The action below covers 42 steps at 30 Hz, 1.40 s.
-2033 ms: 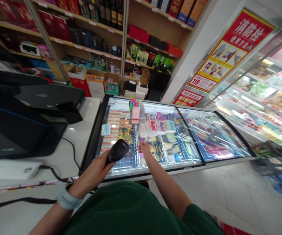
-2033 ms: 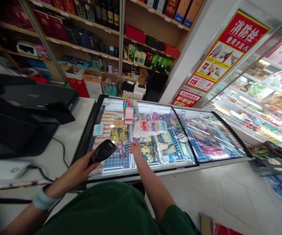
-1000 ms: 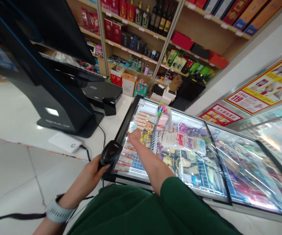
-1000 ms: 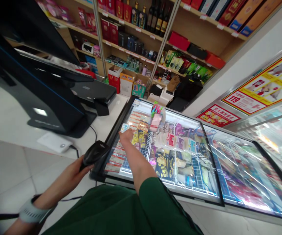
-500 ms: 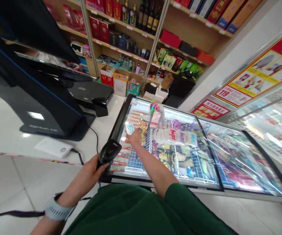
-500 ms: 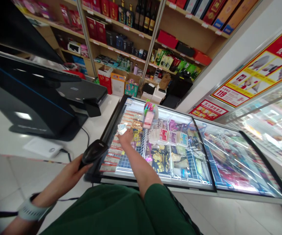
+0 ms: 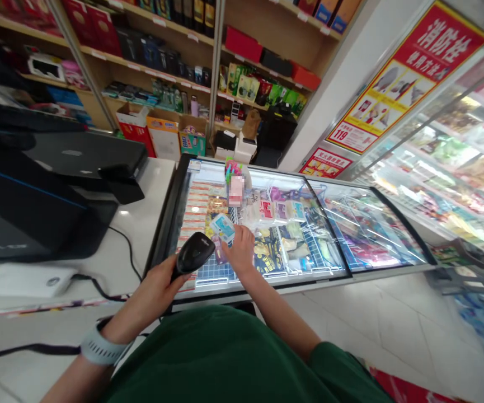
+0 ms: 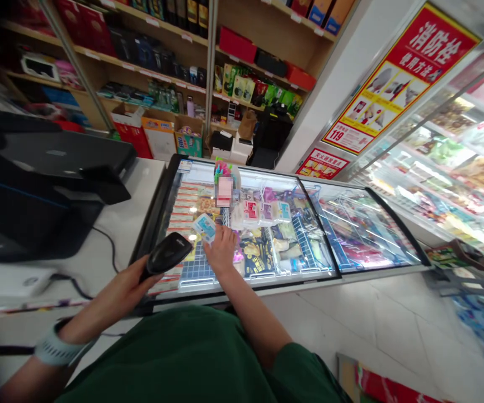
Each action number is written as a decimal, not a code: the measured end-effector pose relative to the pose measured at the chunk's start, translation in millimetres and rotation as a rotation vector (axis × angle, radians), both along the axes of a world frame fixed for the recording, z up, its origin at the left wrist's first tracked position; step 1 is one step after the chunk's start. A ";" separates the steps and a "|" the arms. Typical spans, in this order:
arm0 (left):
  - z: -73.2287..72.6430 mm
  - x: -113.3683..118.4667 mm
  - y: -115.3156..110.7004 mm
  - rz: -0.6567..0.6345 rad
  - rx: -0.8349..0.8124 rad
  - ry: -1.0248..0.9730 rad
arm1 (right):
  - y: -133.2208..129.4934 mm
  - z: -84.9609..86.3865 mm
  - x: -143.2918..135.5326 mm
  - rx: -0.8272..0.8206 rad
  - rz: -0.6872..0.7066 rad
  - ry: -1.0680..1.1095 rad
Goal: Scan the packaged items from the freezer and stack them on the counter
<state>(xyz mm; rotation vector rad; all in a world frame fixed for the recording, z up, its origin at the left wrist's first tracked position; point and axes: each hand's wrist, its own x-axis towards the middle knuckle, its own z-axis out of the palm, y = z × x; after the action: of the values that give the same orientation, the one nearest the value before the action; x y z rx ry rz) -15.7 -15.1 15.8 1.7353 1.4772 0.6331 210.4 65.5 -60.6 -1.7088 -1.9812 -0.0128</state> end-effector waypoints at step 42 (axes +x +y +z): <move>7.9 88.7 24.7 -0.313 0.045 0.019 | -55.7 25.4 85.2 0.075 -0.236 0.024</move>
<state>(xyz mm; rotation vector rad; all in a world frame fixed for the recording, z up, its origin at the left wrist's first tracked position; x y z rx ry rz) 73.0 9.7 23.7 1.9597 1.1757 0.4877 295.7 9.8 -35.2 -1.8744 -1.7293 -0.1468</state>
